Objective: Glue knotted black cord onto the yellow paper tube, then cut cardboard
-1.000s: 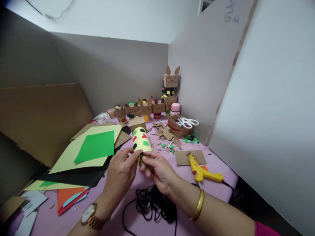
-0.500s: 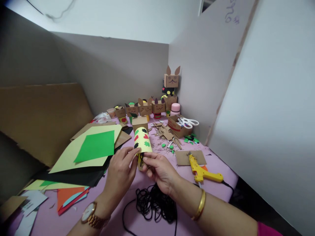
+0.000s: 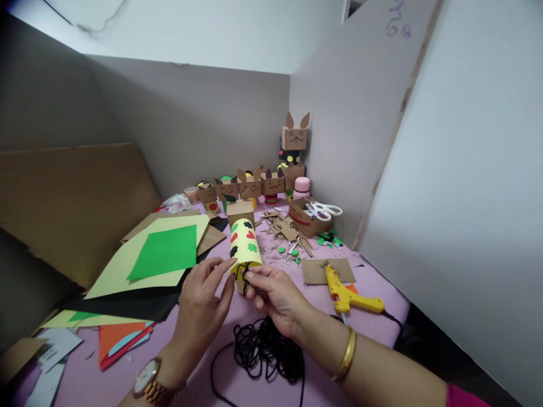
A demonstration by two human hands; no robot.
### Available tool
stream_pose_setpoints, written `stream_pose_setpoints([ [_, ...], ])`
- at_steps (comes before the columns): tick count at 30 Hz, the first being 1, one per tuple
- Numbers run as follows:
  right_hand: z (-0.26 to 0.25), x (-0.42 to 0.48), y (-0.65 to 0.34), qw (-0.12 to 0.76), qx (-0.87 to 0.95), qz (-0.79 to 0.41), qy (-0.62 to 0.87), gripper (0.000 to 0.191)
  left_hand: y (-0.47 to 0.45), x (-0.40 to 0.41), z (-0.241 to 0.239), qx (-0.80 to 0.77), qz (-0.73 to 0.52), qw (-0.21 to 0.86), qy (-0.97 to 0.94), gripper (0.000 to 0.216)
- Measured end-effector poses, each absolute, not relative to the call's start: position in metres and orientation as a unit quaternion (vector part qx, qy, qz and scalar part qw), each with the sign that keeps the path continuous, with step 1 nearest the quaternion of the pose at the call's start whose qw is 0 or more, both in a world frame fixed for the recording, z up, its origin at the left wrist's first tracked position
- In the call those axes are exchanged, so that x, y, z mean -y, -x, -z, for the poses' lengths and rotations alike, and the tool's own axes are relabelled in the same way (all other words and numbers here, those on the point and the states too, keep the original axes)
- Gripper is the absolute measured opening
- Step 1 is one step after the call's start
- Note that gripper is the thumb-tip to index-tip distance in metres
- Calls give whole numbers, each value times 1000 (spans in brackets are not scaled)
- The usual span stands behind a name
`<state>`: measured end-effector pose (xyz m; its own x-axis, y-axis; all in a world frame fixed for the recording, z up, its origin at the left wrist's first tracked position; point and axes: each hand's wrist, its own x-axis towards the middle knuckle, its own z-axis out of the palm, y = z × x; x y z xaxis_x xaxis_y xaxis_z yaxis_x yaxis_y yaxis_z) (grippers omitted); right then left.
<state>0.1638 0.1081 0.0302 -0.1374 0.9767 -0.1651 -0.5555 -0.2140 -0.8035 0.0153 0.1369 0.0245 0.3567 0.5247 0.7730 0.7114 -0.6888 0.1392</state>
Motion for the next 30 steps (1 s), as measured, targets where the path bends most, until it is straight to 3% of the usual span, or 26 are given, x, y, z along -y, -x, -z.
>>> stream_pose_setpoints([
  [7, -29, -98, -165, 541, 350, -662, 384, 23, -18, -120, -29, 365, 483, -17, 796, 20],
  [18, -33, -73, -166, 485, 501, -553, 455, 28, -20, -98, -37, 414, 467, -388, 678, 11],
  [24, -37, -69, -172, 546, 517, -487, 444, 24, -26, -86, -44, 408, 409, -599, 554, 13],
  [30, -32, -70, -171, 572, 490, -523, 399, 19, -31, -81, -41, 383, 375, -705, 464, 17],
])
